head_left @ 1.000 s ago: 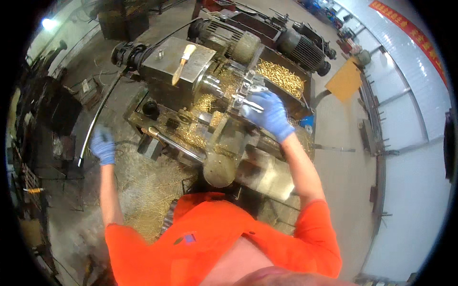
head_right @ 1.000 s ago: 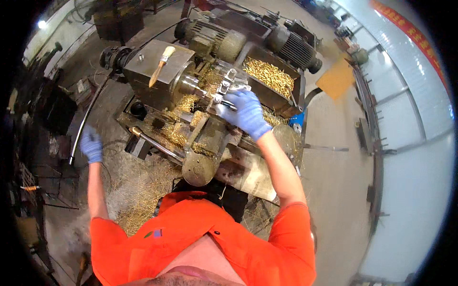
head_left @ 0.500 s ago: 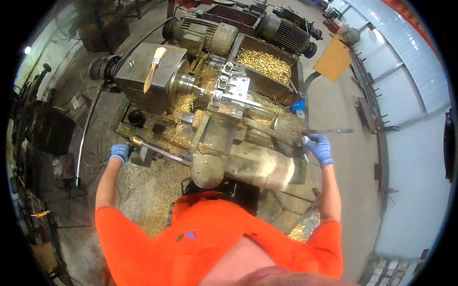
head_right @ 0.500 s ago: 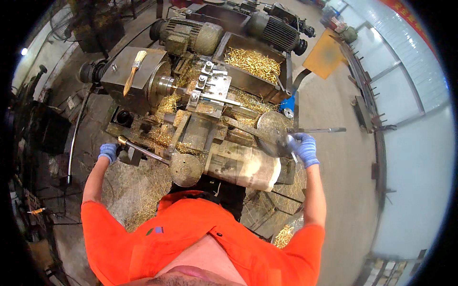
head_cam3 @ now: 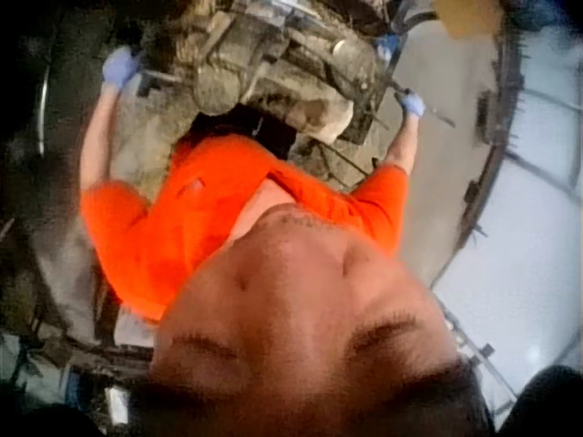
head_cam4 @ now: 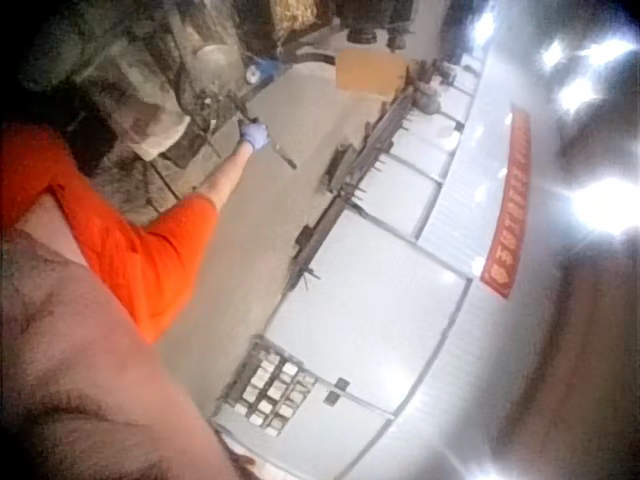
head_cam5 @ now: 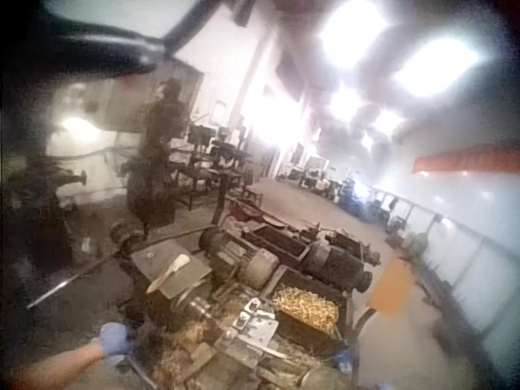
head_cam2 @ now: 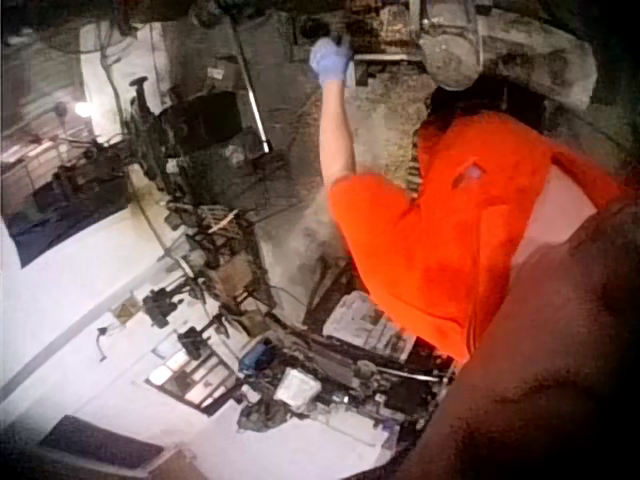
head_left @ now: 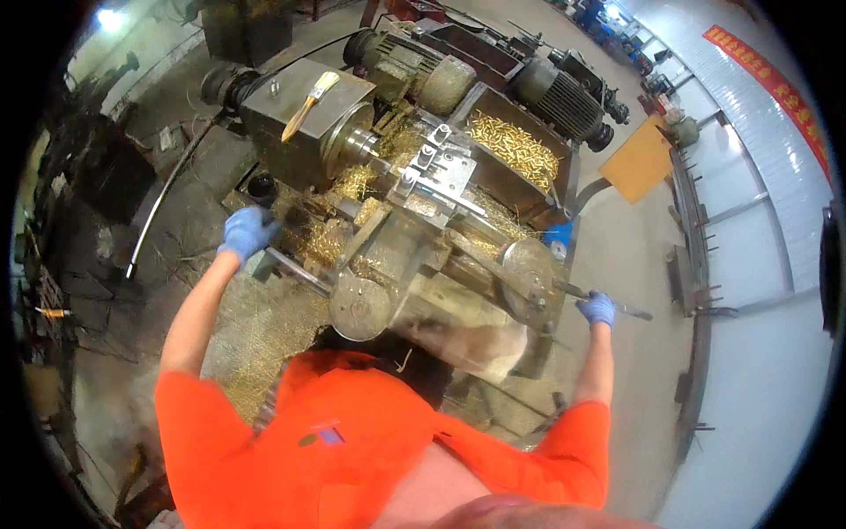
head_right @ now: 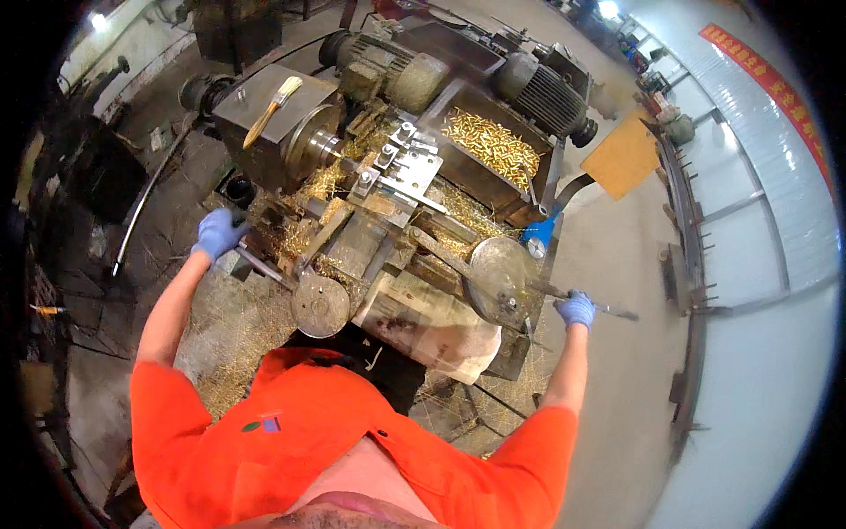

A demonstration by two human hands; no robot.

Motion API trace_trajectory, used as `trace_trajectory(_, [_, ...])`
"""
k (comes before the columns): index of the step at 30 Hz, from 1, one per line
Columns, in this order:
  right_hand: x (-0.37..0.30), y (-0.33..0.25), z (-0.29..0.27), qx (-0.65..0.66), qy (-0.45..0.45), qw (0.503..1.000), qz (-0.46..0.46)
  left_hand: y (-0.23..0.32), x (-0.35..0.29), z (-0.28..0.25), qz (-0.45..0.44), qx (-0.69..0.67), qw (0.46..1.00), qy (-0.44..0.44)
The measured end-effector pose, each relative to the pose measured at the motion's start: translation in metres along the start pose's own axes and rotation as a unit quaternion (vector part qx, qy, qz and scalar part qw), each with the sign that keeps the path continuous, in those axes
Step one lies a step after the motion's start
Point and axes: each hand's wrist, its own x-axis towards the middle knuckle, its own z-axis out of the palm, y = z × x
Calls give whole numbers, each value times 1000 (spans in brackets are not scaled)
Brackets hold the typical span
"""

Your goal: The person operates a metal turning lathe, repeatedly loading small brass parts into the machine, actuating controls, and collecting finished parts into a perforated metal tray. The process is repeated continuously throughout the clip.

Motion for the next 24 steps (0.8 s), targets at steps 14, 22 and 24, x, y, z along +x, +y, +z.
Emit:
trace_trajectory(14, [-127,35,77,89,69,993,45,-69,48,55,-95,-330,915,211])
trace_trajectory(22, [-206,171,148,-63,-74,982,159,-52,42,37,-155,-365,897,197])
trace_trajectory(24, [-212,148,127,-44,-76,984,155,-58,42,38,-121,-363,898,218])
